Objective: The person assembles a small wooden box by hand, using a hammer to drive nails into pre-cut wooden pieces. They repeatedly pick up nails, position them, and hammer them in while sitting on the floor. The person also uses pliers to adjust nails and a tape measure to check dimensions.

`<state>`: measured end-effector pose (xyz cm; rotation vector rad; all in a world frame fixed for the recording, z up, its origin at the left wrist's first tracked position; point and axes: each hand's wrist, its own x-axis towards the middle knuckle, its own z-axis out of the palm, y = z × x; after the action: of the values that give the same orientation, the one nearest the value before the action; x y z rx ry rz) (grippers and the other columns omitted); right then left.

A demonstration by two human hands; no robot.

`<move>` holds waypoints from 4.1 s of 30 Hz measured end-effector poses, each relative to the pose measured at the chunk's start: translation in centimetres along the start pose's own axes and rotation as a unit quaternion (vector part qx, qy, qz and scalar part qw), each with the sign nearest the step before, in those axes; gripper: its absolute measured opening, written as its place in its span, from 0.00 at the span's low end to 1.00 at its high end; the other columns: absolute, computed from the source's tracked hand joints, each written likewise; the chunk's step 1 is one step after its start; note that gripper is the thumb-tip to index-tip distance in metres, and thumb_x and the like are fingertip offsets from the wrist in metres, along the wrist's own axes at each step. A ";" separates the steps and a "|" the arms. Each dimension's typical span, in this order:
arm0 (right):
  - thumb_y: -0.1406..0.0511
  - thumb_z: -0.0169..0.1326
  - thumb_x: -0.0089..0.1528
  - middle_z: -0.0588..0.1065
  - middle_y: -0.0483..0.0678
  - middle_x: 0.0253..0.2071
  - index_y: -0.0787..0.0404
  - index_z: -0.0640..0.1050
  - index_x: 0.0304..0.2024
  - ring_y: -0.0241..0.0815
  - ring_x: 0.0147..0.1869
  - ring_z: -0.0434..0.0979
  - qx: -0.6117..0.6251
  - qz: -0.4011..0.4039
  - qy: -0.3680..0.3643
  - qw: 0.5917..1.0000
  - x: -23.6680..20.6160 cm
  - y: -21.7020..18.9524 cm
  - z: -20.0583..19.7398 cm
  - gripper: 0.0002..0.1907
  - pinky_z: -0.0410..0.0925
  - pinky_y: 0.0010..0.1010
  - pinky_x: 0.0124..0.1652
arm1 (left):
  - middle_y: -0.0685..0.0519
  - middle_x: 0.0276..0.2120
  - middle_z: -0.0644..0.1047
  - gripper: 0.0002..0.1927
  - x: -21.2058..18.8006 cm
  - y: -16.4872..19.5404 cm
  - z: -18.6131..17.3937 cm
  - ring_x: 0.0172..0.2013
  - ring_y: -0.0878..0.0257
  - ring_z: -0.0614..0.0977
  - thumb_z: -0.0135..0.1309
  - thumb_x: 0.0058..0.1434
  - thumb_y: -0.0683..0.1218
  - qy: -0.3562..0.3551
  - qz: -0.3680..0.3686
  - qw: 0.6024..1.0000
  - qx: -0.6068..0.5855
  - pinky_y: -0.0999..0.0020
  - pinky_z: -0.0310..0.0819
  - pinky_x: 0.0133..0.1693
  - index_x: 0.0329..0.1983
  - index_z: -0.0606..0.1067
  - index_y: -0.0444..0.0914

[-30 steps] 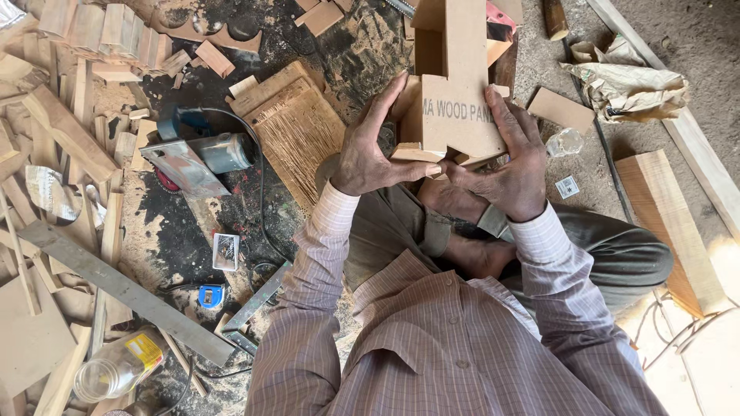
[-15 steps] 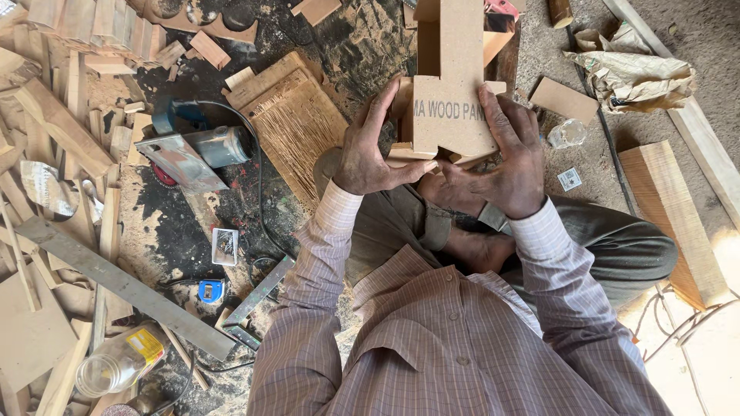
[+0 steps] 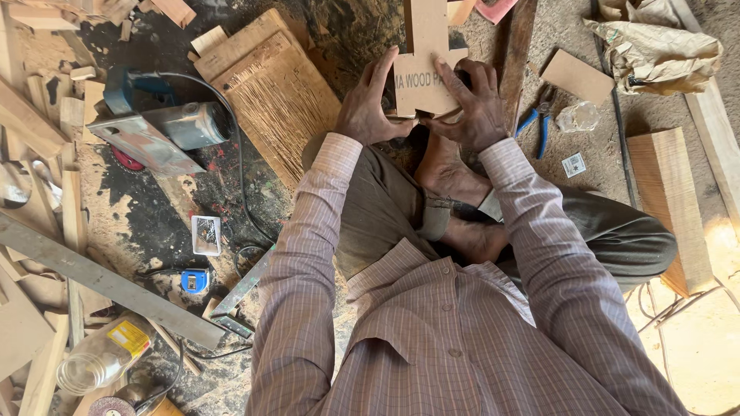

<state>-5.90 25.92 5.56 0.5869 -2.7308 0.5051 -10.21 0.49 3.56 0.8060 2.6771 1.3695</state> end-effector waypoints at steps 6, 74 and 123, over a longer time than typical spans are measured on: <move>0.51 0.79 0.48 0.64 0.56 0.63 0.44 0.64 0.79 0.61 0.69 0.64 0.029 0.010 -0.045 0.999 0.3 2.2 3.6 0.60 0.78 0.50 0.53 | 0.33 0.66 0.64 0.66 0.8 -4.1 2.3 0.59 0.35 0.76 0.78 0.46 0.56 -0.033 -0.046 0.998 0.015 0.44 0.75 0.58 0.76 0.45 0.43; 0.24 0.51 0.63 0.63 0.66 0.61 0.52 0.52 0.84 0.66 0.72 0.59 -0.050 -0.019 -0.134 0.989 1.2 2.3 6.1 0.62 0.74 0.57 0.60 | 0.30 0.66 0.65 0.68 1.3 -6.0 4.4 0.55 0.37 0.80 0.77 0.49 0.63 -0.067 -0.075 0.988 0.118 0.50 0.80 0.53 0.75 0.43 0.34; 0.46 0.64 0.67 0.53 0.75 0.77 0.47 0.45 0.84 0.75 0.82 0.46 -0.012 0.032 -0.185 0.982 0.9 2.9 7.2 0.55 0.64 0.62 0.72 | 0.41 0.65 0.72 0.35 -6.6 -2.4 -1.5 0.59 0.44 0.81 0.64 0.67 0.48 0.163 -0.110 0.979 0.049 0.53 0.79 0.56 0.73 0.61 0.43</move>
<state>-9.53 25.21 -1.36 0.6427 -3.1113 0.4107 -5.94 -4.81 1.36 0.2923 2.9825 1.4328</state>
